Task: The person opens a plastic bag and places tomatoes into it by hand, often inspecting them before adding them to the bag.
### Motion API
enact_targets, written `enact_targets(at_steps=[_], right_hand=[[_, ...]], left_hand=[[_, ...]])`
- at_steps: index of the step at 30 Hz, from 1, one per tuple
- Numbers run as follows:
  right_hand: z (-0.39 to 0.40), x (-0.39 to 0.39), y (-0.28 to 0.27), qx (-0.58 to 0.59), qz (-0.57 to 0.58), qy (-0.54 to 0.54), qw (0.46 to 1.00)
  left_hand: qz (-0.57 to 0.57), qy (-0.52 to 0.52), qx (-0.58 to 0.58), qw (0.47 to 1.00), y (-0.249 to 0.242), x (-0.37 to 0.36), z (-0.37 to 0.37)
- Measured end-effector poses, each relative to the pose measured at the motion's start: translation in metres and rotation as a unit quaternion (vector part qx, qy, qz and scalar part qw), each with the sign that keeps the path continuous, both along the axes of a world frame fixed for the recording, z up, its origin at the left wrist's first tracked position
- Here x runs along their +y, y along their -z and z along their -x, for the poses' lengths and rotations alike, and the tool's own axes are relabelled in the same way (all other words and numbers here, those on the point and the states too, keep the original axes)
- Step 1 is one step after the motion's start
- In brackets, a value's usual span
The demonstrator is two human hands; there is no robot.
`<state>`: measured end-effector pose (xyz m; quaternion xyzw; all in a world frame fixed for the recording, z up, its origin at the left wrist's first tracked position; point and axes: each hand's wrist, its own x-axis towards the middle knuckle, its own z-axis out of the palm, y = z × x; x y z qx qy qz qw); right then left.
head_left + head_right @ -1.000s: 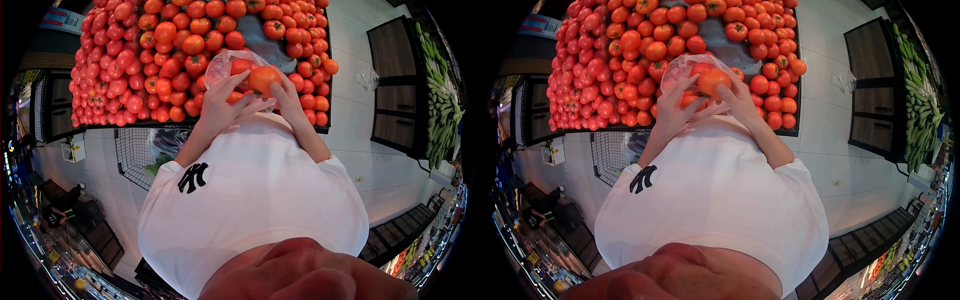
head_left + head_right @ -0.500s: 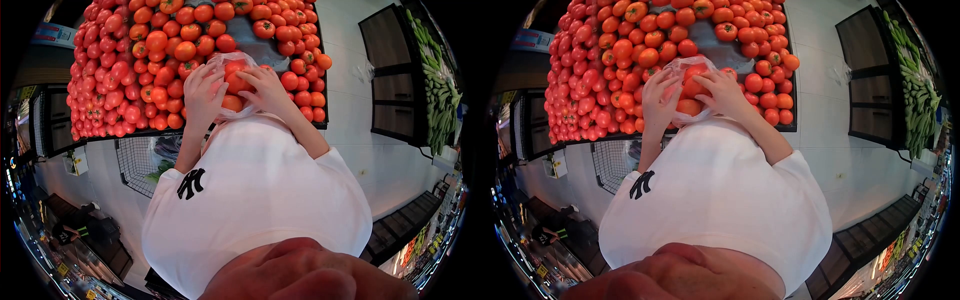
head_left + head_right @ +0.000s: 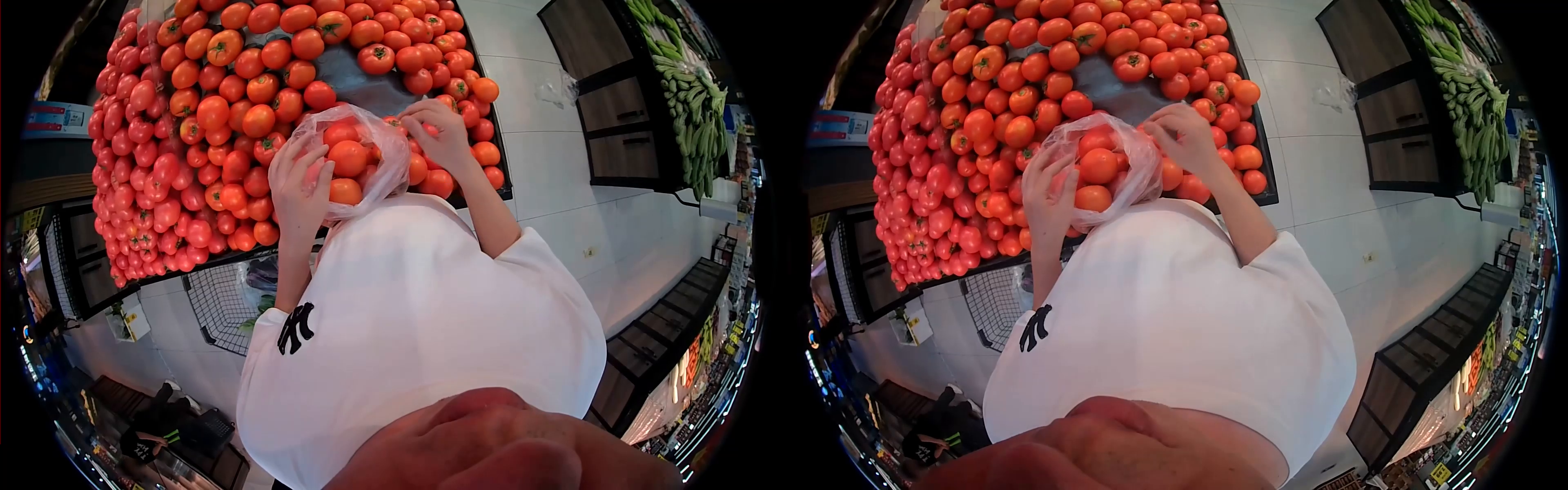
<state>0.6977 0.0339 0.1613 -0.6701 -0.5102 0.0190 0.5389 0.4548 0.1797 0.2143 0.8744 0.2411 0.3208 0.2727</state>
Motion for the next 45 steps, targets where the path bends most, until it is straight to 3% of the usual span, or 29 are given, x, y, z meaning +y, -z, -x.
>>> enact_targets(at_steps=[3, 5, 8, 9, 12, 15, 18, 21, 23, 24, 26, 29, 30, 32, 34, 41, 45], right_hand=[[-0.074, -0.004, 0.031, -0.051, -0.019, 0.203, 0.978], [-0.137, -0.023, 0.098, -0.184, 0.144, 0.369, 0.899], [-0.177, -0.038, 0.151, -0.064, 0.261, 0.425, 0.864], [-0.176, -0.041, 0.151, -0.006, 0.243, 0.394, 0.886], [-0.172, -0.043, 0.154, 0.019, 0.167, 0.347, 0.923], [-0.169, -0.044, 0.148, 0.066, 0.143, 0.381, 0.911], [-0.140, -0.031, 0.100, 0.137, 0.090, 0.420, 0.893], [-0.078, -0.014, 0.028, 0.143, 0.048, 0.286, 0.946], [-0.035, -0.002, 0.009, 0.141, 0.010, 0.151, 0.978], [-0.012, 0.003, -0.009, 0.114, -0.006, 0.075, 0.991], [0.029, 0.005, -0.035, 0.167, 0.016, -0.051, 0.984], [0.058, 0.015, -0.066, 0.109, 0.000, -0.143, 0.984], [0.065, 0.020, -0.070, 0.082, -0.019, -0.168, 0.982], [0.073, 0.023, -0.057, 0.035, -0.033, -0.151, 0.987], [0.077, 0.022, -0.064, 0.016, -0.029, -0.168, 0.985], [0.079, 0.011, -0.058, 0.109, 0.030, -0.193, 0.975], [0.079, 0.013, -0.051, 0.160, 0.000, -0.196, 0.967]], left_hand=[[-0.004, 0.005, -0.002, 1.000, 0.000, 0.001, 0.000], [-0.005, 0.008, -0.004, 1.000, -0.001, 0.001, 0.001], [-0.005, 0.006, -0.001, 1.000, -0.002, -0.001, 0.001], [-0.003, 0.006, -0.004, 1.000, -0.002, 0.000, 0.000], [0.001, 0.002, -0.007, 1.000, -0.003, 0.000, 0.001], [-0.006, -0.002, -0.005, 1.000, -0.002, 0.000, 0.001], [-0.023, -0.015, -0.006, 1.000, -0.003, 0.000, 0.000], [-0.054, -0.030, -0.015, 0.998, -0.006, -0.001, -0.001], [-0.067, -0.027, -0.031, 0.997, -0.011, -0.003, -0.005], [-0.021, -0.002, -0.041, 0.999, -0.012, -0.005, -0.006], [0.069, 0.047, -0.058, 0.995, -0.014, -0.011, -0.010], [0.332, 0.100, -0.074, 0.935, -0.026, -0.030, -0.019], [0.330, 0.103, -0.089, 0.934, -0.025, -0.031, -0.020], [0.326, 0.106, -0.119, 0.932, -0.019, -0.030, -0.019], [0.283, 0.101, -0.077, 0.951, -0.024, -0.026, -0.015], [0.307, 0.077, -0.078, 0.945, -0.016, -0.027, -0.008], [0.297, 0.085, -0.100, 0.946, -0.006, -0.025, -0.008]])
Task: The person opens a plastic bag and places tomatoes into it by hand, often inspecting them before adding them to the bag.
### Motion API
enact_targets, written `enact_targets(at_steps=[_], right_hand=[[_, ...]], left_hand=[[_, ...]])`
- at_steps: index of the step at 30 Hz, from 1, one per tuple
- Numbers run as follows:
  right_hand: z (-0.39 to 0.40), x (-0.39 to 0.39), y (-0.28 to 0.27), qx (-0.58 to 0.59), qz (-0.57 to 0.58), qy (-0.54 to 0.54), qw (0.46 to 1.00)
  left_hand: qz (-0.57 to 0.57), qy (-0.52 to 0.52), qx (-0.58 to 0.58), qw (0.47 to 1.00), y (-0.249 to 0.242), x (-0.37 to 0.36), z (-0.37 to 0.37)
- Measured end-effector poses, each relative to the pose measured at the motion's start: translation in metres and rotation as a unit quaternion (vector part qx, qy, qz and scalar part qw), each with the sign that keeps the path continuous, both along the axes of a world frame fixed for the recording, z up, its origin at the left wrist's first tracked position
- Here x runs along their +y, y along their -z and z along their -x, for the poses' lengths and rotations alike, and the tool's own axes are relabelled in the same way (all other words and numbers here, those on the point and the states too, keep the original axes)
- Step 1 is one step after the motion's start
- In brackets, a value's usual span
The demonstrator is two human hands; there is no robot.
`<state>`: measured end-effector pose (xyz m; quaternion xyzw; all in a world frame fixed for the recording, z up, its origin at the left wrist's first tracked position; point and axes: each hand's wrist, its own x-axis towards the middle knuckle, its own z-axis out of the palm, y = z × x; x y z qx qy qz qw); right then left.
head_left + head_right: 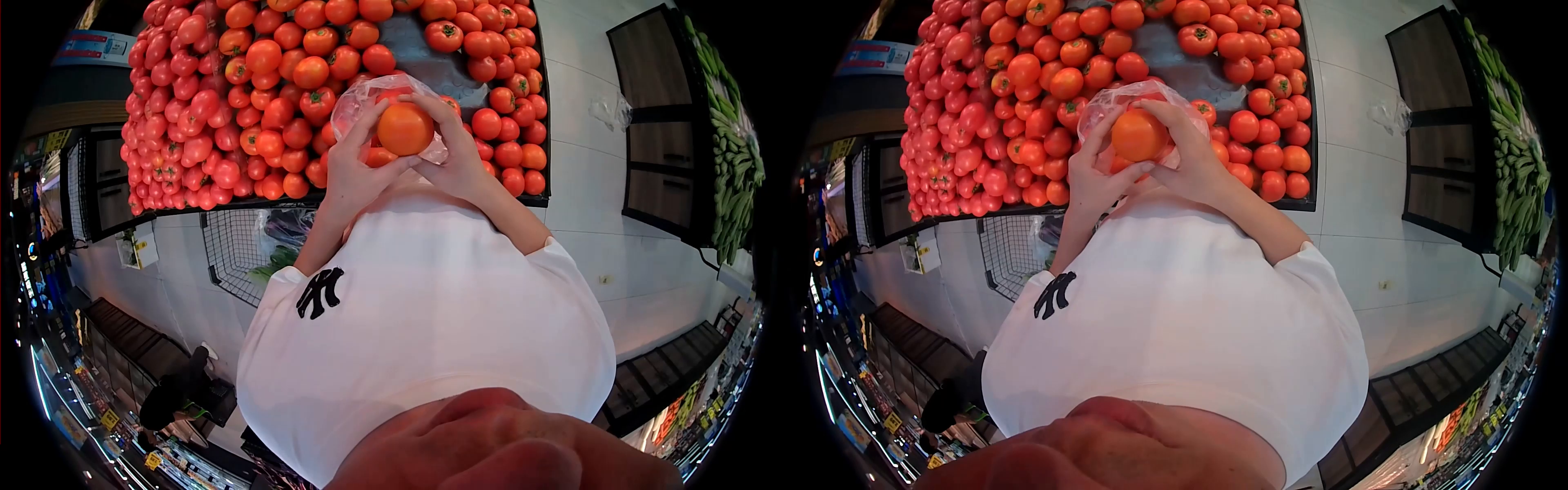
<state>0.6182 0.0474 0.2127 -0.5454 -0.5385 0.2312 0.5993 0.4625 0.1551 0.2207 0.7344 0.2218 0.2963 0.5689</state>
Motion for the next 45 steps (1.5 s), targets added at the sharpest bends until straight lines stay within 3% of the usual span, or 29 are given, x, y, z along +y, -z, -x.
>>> enact_targets(at_steps=[5, 9, 17, 21, 27, 32, 33, 35, 39, 45], right_hand=[[-0.002, -0.002, 0.011, 0.015, 0.024, 0.023, 0.999], [-0.003, -0.004, 0.011, 0.095, 0.034, -0.036, 0.994], [0.000, -0.003, 0.014, 0.198, 0.004, -0.054, 0.979], [-0.012, -0.018, 0.007, 0.389, 0.181, -0.140, 0.892], [-0.012, -0.013, 0.010, 0.368, 0.205, -0.119, 0.899], [-0.012, -0.013, 0.003, 0.369, 0.239, -0.059, 0.896], [-0.009, -0.013, 0.005, 0.385, 0.200, -0.060, 0.899], [0.000, -0.012, 0.009, 0.415, 0.119, -0.063, 0.900], [-0.017, -0.014, 0.017, 0.330, 0.100, -0.070, 0.936], [-0.036, -0.015, 0.013, 0.338, 0.063, 0.035, 0.938]], left_hand=[[-0.066, -0.002, -0.006, 0.998, -0.002, 0.002, 0.000], [-0.126, 0.004, -0.002, 0.992, -0.003, 0.004, 0.002], [-0.063, 0.016, -0.023, 0.998, -0.007, 0.001, 0.000], [-0.148, 0.018, 0.003, 0.989, -0.003, 0.002, 0.000], [-0.054, 0.009, 0.002, 0.998, -0.005, -0.004, 0.000], [-0.073, -0.010, -0.049, 0.996, 0.000, -0.003, 0.000], [-0.075, -0.018, -0.056, 0.995, 0.000, -0.003, -0.001], [-0.175, -0.037, -0.033, 0.983, -0.003, 0.000, 0.000], [-0.349, -0.075, 0.012, 0.934, 0.004, 0.017, 0.006], [-0.316, -0.174, 0.076, 0.929, 0.002, 0.033, 0.005]])
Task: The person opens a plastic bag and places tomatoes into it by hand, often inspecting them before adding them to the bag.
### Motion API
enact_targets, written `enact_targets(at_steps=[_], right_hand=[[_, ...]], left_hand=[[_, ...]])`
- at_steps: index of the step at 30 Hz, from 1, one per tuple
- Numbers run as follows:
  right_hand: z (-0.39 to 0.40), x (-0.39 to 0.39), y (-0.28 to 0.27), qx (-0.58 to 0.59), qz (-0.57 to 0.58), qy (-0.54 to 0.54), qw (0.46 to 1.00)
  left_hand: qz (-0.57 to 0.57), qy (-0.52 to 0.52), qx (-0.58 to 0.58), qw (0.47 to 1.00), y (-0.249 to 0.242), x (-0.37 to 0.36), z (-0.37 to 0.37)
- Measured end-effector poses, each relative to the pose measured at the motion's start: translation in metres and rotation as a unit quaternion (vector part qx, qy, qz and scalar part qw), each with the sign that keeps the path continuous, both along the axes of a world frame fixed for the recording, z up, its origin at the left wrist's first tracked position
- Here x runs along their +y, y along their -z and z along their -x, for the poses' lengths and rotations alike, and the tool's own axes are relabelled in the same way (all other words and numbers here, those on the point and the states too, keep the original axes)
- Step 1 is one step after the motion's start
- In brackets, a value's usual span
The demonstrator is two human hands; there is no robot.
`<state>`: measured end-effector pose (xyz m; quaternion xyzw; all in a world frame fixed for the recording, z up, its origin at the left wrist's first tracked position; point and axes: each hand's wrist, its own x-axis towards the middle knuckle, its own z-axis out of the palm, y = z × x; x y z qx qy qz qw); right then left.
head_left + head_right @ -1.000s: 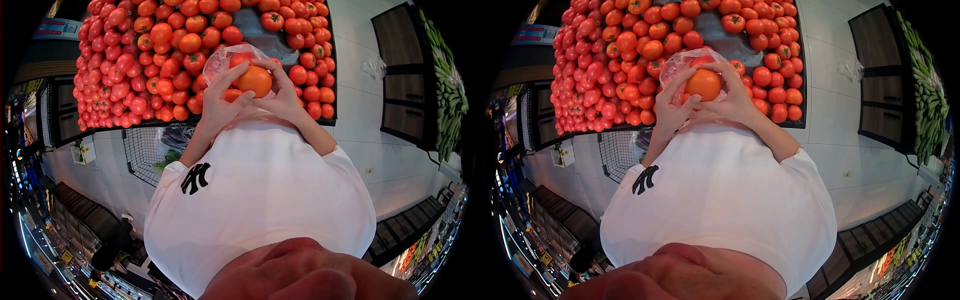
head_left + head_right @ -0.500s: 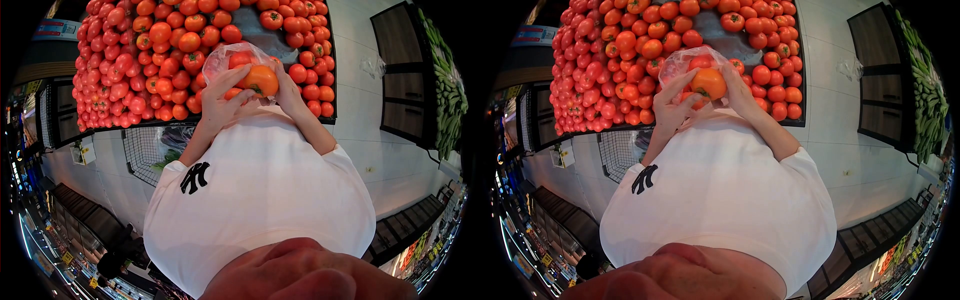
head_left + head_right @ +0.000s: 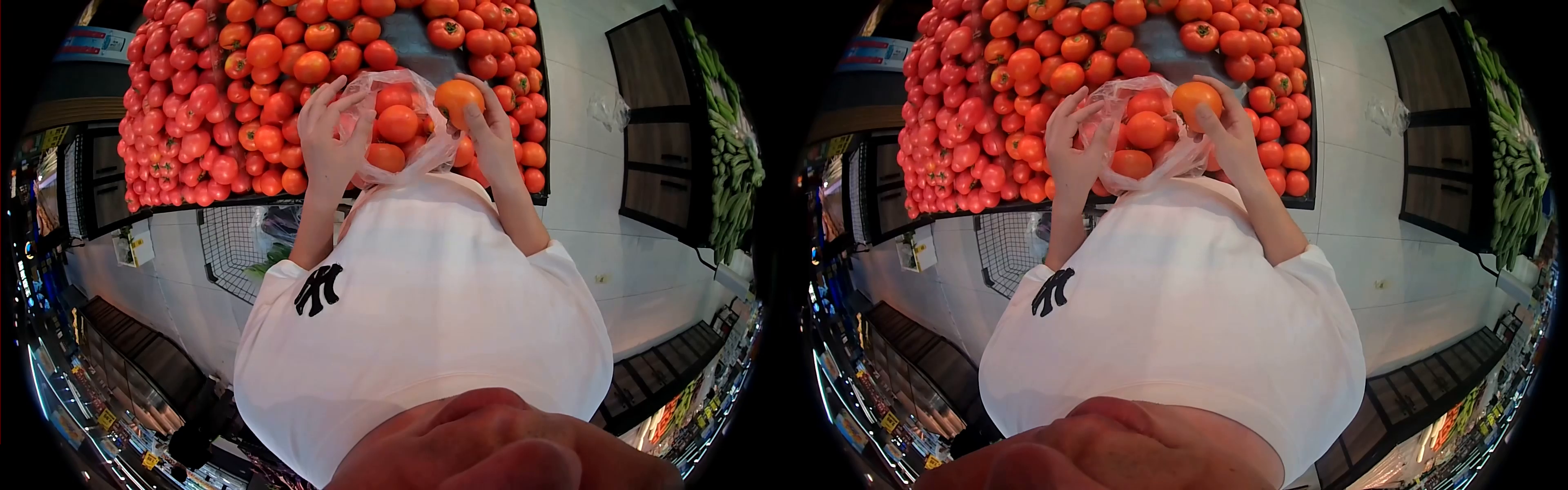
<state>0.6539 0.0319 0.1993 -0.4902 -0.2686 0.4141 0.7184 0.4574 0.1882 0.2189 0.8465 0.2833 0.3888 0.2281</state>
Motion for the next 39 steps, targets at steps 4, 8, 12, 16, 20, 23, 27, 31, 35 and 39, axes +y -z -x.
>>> enact_targets(at_steps=[4, 8, 12, 16, 20, 23, 27, 31, 35, 39], right_hand=[[-0.002, -0.002, 0.000, -0.081, 0.024, 0.035, 0.996], [0.005, 0.014, 0.009, -0.218, -0.008, 0.055, 0.974], [0.006, 0.040, 0.002, -0.373, 0.086, -0.013, 0.924], [0.020, 0.075, -0.010, -0.465, 0.146, -0.084, 0.869], [0.032, 0.104, 0.022, -0.539, -0.025, -0.032, 0.842], [0.039, 0.102, 0.038, -0.550, 0.026, -0.088, 0.830], [0.036, 0.089, 0.038, -0.618, 0.075, -0.161, 0.766], [0.034, 0.069, 0.042, -0.629, -0.010, -0.115, 0.769], [0.026, 0.030, 0.026, -0.512, -0.047, -0.063, 0.856], [0.008, -0.007, 0.032, -0.412, 0.006, 0.039, 0.910]], left_hand=[[0.107, 0.002, 0.026, 0.994, 0.010, 0.009, 0.001], [0.212, -0.043, 0.116, 0.969, 0.000, 0.005, -0.004], [0.245, -0.013, 0.180, 0.953, 0.012, 0.033, 0.003], [0.242, -0.033, 0.063, 0.968, 0.004, 0.056, -0.001], [0.269, -0.029, -0.022, 0.962, -0.007, 0.063, -0.004], [0.244, -0.017, -0.059, 0.968, 0.001, 0.062, -0.006], [0.295, -0.016, -0.035, 0.955, 0.012, 0.054, -0.003], [0.273, 0.013, -0.061, 0.960, 0.031, 0.052, 0.003], [0.291, -0.022, -0.067, 0.954, 0.026, 0.046, 0.014], [0.278, -0.068, -0.124, 0.950, 0.027, 0.048, 0.021]])
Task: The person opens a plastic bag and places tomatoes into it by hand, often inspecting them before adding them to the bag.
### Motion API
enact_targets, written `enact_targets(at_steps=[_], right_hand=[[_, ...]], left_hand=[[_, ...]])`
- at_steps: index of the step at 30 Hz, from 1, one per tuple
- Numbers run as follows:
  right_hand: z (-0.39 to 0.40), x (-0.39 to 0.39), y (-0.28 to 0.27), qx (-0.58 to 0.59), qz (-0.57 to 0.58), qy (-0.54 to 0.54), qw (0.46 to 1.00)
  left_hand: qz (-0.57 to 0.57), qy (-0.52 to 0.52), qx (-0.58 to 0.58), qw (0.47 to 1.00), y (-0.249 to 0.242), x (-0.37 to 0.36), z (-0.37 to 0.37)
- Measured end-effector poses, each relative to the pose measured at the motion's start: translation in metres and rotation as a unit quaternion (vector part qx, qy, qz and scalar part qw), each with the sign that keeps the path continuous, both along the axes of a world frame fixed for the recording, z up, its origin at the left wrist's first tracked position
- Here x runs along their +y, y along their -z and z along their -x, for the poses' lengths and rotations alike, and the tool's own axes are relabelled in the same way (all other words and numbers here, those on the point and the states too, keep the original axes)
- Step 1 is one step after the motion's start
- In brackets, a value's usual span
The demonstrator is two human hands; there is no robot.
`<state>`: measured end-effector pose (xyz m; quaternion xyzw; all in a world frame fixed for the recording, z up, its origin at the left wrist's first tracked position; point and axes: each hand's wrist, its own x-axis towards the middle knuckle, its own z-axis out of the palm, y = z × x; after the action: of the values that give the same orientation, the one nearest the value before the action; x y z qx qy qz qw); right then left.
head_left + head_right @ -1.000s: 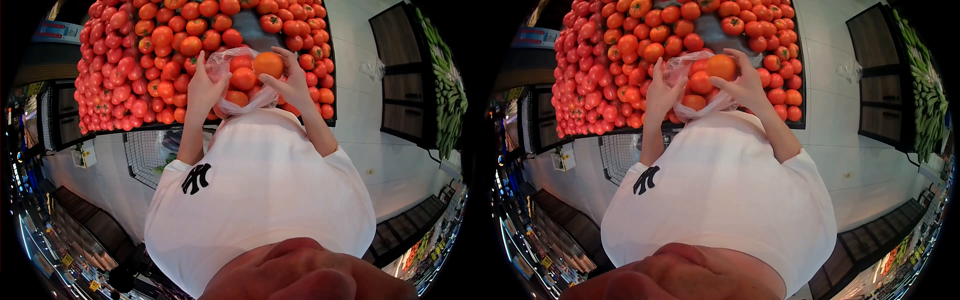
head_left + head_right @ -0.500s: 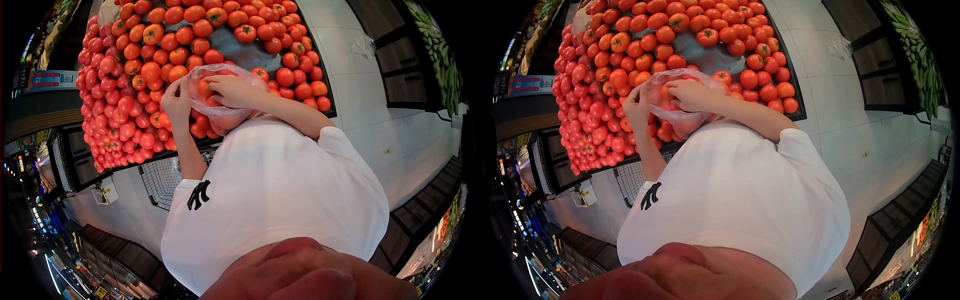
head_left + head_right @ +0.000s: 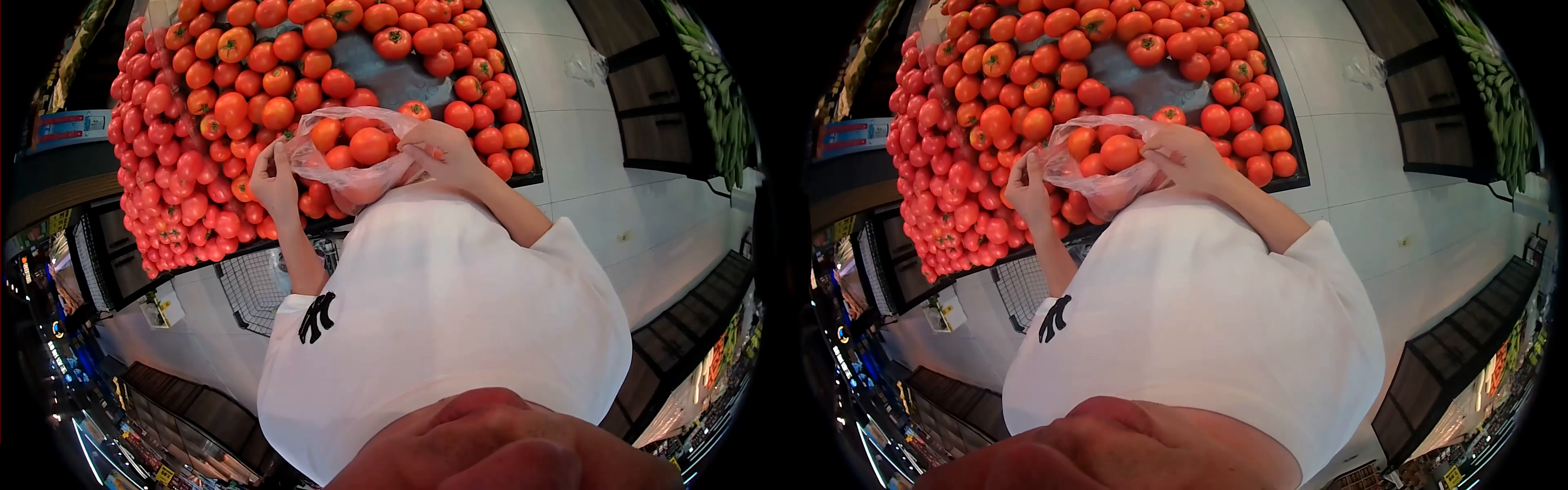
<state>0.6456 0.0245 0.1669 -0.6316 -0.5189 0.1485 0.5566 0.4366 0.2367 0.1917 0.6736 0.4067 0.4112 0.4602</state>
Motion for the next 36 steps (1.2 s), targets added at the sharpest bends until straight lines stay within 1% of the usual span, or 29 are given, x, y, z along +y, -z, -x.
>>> enact_targets(at_steps=[2, 3, 4, 6, 7, 8, 11, 12, 13, 14, 15, 17, 18, 21, 22, 25, 28, 30, 32, 35, 36], right_hand=[[-0.014, -0.013, 0.012, 0.018, 0.036, 0.077, 0.996], [-0.022, -0.017, 0.025, 0.021, 0.060, 0.113, 0.992], [-0.030, -0.021, 0.038, 0.049, 0.094, 0.131, 0.986], [-0.036, -0.022, 0.055, 0.038, 0.089, 0.158, 0.983], [-0.039, -0.021, 0.059, 0.033, 0.086, 0.171, 0.981], [-0.041, -0.022, 0.063, -0.063, 0.105, 0.161, 0.979], [-0.044, -0.007, 0.074, -0.058, 0.166, 0.099, 0.979], [-0.046, 0.000, 0.080, -0.115, 0.176, 0.089, 0.974], [-0.048, 0.006, 0.085, -0.105, 0.190, 0.087, 0.972], [-0.050, 0.012, 0.089, -0.094, 0.203, 0.085, 0.971], [-0.050, 0.018, 0.085, -0.084, 0.216, 0.083, 0.969], [-0.062, 0.023, 0.074, -0.082, 0.261, 0.030, 0.961], [-0.067, 0.024, 0.067, -0.082, 0.283, 0.004, 0.956], [-0.082, 0.029, 0.066, -0.098, 0.304, -0.116, 0.941], [-0.086, 0.035, 0.068, -0.094, 0.317, -0.135, 0.934], [-0.086, 0.048, 0.068, -0.136, 0.361, -0.130, 0.913], [-0.087, 0.052, 0.075, -0.159, 0.345, -0.120, 0.917], [-0.090, 0.048, 0.074, -0.194, 0.309, -0.075, 0.928], [-0.088, 0.042, 0.051, -0.225, 0.283, -0.012, 0.932], [-0.076, 0.036, 0.008, -0.160, 0.164, 0.091, 0.969], [-0.071, 0.036, -0.008, -0.109, 0.147, 0.086, 0.979]], left_hand=[[0.006, -0.022, -0.029, 0.999, -0.001, 0.001, 0.002], [0.012, -0.012, -0.050, 0.999, -0.004, 0.000, 0.002], [0.017, -0.002, -0.071, 0.997, -0.008, -0.002, 0.000], [0.008, 0.024, -0.108, 0.994, -0.009, -0.005, -0.003], [0.005, 0.035, -0.106, 0.994, -0.009, -0.007, -0.006], [0.003, 0.046, -0.104, 0.993, -0.010, -0.009, -0.008], [-0.034, 0.072, -0.084, 0.993, -0.016, -0.020, -0.016], [-0.055, 0.082, -0.076, 0.992, -0.020, -0.025, -0.020], [-0.076, 0.091, -0.068, 0.991, -0.023, -0.029, -0.023], [-0.079, 0.097, -0.036, 0.991, -0.024, -0.031, -0.021], [-0.101, 0.108, -0.023, 0.989, -0.023, -0.033, -0.021], [-0.144, 0.127, 0.003, 0.981, -0.020, -0.038, -0.022], [-0.119, 0.137, -0.006, 0.983, -0.024, -0.043, -0.024], [-0.134, 0.182, 0.028, 0.974, -0.022, -0.046, -0.021], [-0.162, 0.194, 0.033, 0.967, -0.019, -0.045, -0.020], [-0.212, 0.192, 0.042, 0.957, -0.018, -0.045, -0.018], [-0.234, 0.147, 0.045, 0.960, -0.019, -0.042, -0.015], [-0.217, 0.135, 0.012, 0.967, -0.024, -0.041, -0.013], [-0.205, 0.130, -0.004, 0.970, -0.027, -0.040, -0.009], [-0.203, 0.103, -0.015, 0.974, -0.020, -0.039, -0.004], [-0.181, 0.097, 0.004, 0.979, -0.021, -0.041, -0.004]])
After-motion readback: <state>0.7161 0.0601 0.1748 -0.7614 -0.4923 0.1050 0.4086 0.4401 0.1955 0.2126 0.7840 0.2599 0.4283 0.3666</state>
